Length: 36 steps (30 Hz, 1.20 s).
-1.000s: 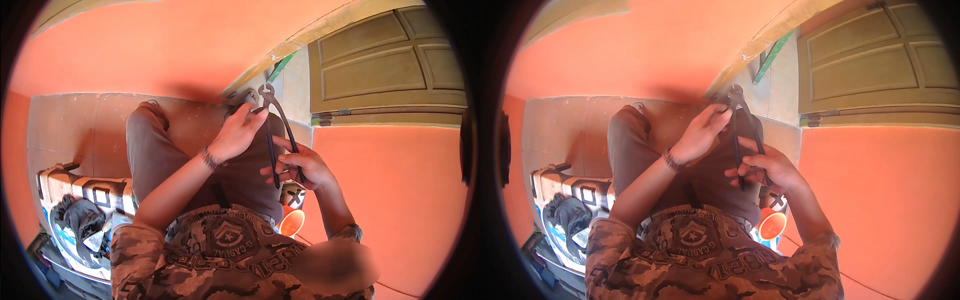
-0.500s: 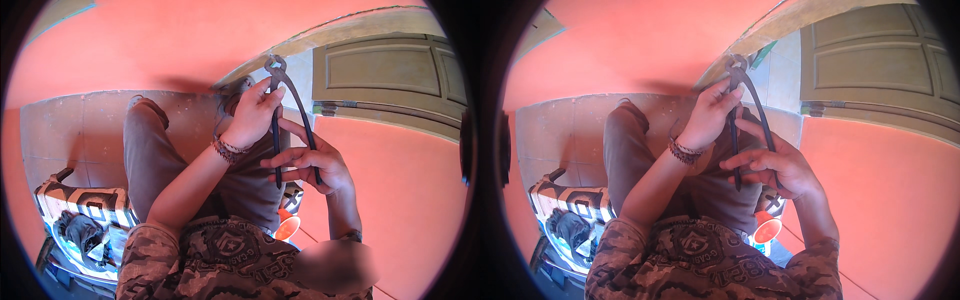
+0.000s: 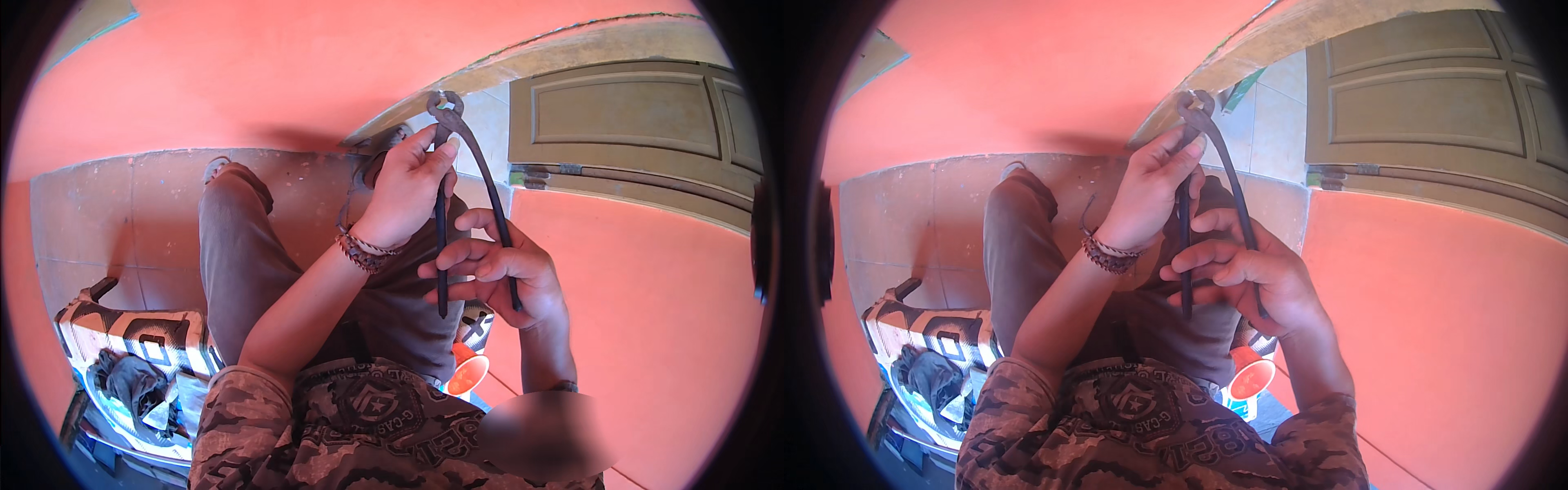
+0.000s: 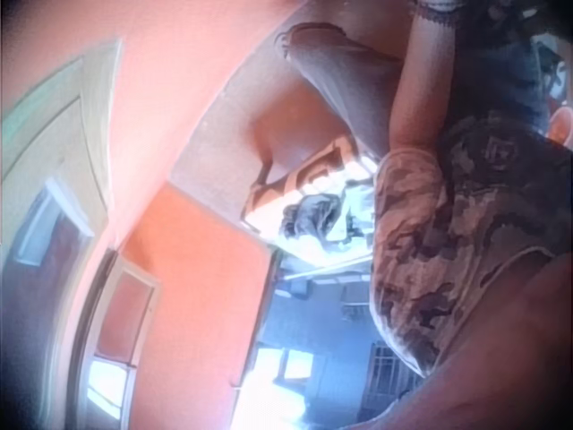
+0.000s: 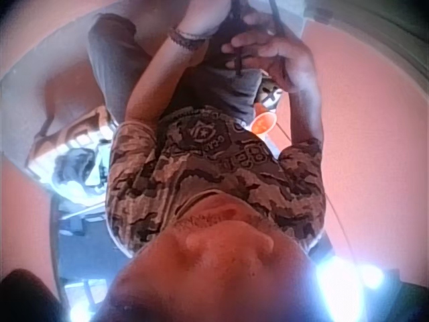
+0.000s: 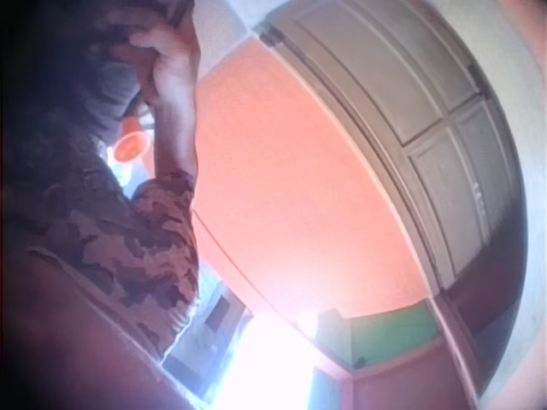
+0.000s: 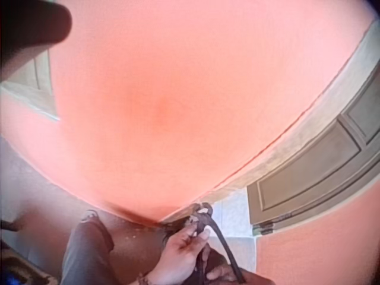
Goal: The person sits on the floor and uses a pair of pliers and a putty knife to scrape and pry at the bottom edge of a wooden door frame. They repeatedly apply pressure and scrape along the same section of the frame near the floor.
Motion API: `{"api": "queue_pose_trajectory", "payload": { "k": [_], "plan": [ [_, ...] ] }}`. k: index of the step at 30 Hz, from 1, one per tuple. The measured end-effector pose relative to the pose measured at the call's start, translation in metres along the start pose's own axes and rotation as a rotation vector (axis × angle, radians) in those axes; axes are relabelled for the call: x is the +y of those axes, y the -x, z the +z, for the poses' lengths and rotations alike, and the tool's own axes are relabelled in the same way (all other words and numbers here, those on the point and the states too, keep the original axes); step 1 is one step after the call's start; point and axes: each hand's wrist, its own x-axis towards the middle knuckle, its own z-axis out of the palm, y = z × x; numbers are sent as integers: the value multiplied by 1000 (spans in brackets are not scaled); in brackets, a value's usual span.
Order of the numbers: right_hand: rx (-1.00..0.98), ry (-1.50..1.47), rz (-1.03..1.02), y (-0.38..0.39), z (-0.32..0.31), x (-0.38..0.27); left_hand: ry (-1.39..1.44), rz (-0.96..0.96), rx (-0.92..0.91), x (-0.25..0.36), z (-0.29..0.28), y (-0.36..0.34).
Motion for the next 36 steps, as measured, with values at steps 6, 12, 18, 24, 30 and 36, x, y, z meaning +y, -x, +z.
{"api": "queue_pose_trajectory", "payload": {
  "k": [6, 12, 18, 24, 30, 36],
  "plan": [
    [83, 80, -66, -13, 10, 20, -12, -22, 26, 1, -2, 0],
    [56, 96, -104, -21, 16, 27, -47, 18, 113, 4, 2, 3],
    [11, 63, -121, -20, 17, 21, -24, 22, 117, 7, 4, 4],
    [99, 200, -121, -24, 20, 24, -17, 56, 132, -1, 3, 0],
    [157, 164, -126, -23, 30, 25, -102, 69, 122, -3, 0, -4],
    [197, 173, -113, -21, 56, 16, -33, -82, 78, 19, -3, -1]
  ]
}}
